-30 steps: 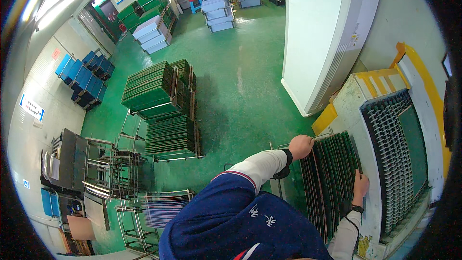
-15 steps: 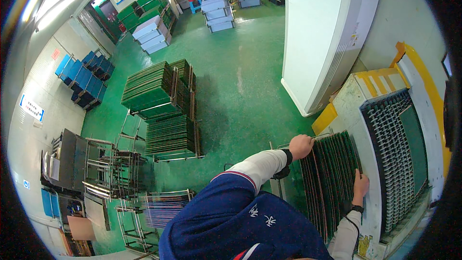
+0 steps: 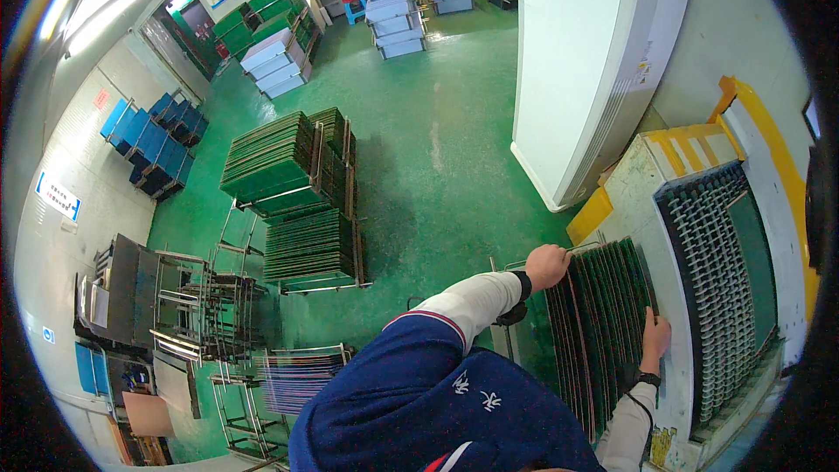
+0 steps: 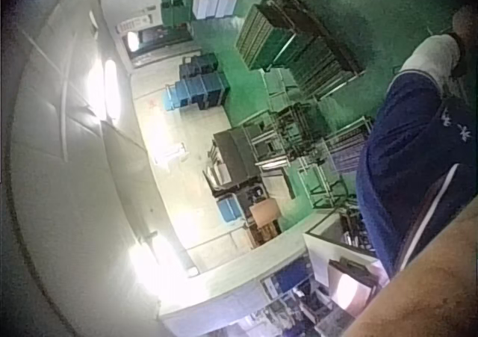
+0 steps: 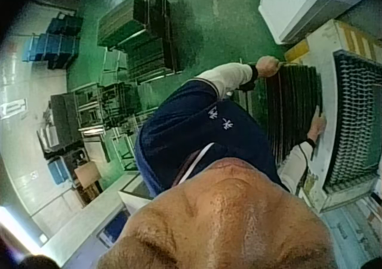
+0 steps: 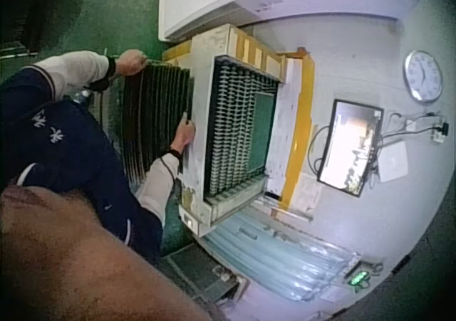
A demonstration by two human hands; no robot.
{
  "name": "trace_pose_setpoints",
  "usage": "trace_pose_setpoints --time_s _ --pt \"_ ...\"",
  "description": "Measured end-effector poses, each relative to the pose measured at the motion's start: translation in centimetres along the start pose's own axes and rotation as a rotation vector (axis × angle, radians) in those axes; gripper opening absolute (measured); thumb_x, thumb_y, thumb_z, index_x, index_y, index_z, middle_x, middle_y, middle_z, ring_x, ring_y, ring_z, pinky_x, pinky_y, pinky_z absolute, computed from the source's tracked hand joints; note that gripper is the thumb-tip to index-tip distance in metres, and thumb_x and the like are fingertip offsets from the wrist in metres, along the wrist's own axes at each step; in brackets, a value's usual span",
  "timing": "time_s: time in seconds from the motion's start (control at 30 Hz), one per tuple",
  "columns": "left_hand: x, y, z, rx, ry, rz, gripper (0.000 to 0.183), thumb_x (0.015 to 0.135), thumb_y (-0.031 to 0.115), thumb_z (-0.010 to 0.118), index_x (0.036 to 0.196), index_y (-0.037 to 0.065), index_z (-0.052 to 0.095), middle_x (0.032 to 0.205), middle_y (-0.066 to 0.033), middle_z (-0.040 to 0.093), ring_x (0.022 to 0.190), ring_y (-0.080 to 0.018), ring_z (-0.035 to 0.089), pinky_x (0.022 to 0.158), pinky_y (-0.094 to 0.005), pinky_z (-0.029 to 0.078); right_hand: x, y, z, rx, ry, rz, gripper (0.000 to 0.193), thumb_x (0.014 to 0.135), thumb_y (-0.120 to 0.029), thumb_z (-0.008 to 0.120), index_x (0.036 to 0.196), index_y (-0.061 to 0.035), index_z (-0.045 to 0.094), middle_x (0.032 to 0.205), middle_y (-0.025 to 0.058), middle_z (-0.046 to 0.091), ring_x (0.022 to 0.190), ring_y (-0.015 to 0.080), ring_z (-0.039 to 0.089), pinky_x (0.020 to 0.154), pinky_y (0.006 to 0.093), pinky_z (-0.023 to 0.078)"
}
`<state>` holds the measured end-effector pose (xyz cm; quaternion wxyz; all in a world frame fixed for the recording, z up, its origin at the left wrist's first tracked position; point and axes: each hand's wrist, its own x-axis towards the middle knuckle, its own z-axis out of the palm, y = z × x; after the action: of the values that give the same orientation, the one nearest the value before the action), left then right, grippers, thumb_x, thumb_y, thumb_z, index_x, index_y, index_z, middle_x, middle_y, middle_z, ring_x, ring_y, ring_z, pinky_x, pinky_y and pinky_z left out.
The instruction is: Checking logs and feeding printed circuit boards into a processing machine.
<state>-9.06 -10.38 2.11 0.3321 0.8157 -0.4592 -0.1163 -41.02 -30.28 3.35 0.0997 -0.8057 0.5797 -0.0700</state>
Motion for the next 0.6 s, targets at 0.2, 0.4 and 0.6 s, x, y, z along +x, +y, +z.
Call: trace_pose_setpoints --time_s 0.2,0.4,0.6 --pt "0.0 0.7 -0.5 -0.012 -0.033 -0.017 0.043 0.098 0.031 0.046 0.078 0.0 0.067 0.082 -0.0234 0.067 0.082 -0.0436 0.063 0.078 -0.054 0.05 0.0 0.7 0.2 0.045 0.068 -0.024 0.063 0.09 -0.058 0.058 0.087 0.0039 0.07 0.091 0.0276 0.067 0.086 0.0439 0.064 0.076 0.0506 0.048" --pt "0.2 0.8 -0.3 -0.011 -0.033 -0.004 0.043 0.098 0.031 0.045 0.078 0.0 0.068 0.082 -0.0236 0.067 0.082 -0.0437 0.063 0.078 -0.0539 0.05 0.4 1.7 1.0 0.009 0.068 0.008 0.066 0.09 -0.06 0.057 0.096 0.0044 0.07 0.1 0.0269 0.068 0.094 0.0433 0.064 0.083 0.0498 0.049" --pt "0.0 0.7 -0.8 -0.018 -0.052 -0.027 0.042 0.098 0.031 0.046 0.079 0.0 0.068 0.083 -0.0236 0.067 0.082 -0.0436 0.063 0.078 -0.0538 0.05 0.2 0.6 0.3 0.016 -0.003 0.037 0.066 0.089 -0.061 0.057 0.1 0.0029 0.071 0.104 0.0262 0.068 0.099 0.0429 0.063 0.085 0.049 0.049"
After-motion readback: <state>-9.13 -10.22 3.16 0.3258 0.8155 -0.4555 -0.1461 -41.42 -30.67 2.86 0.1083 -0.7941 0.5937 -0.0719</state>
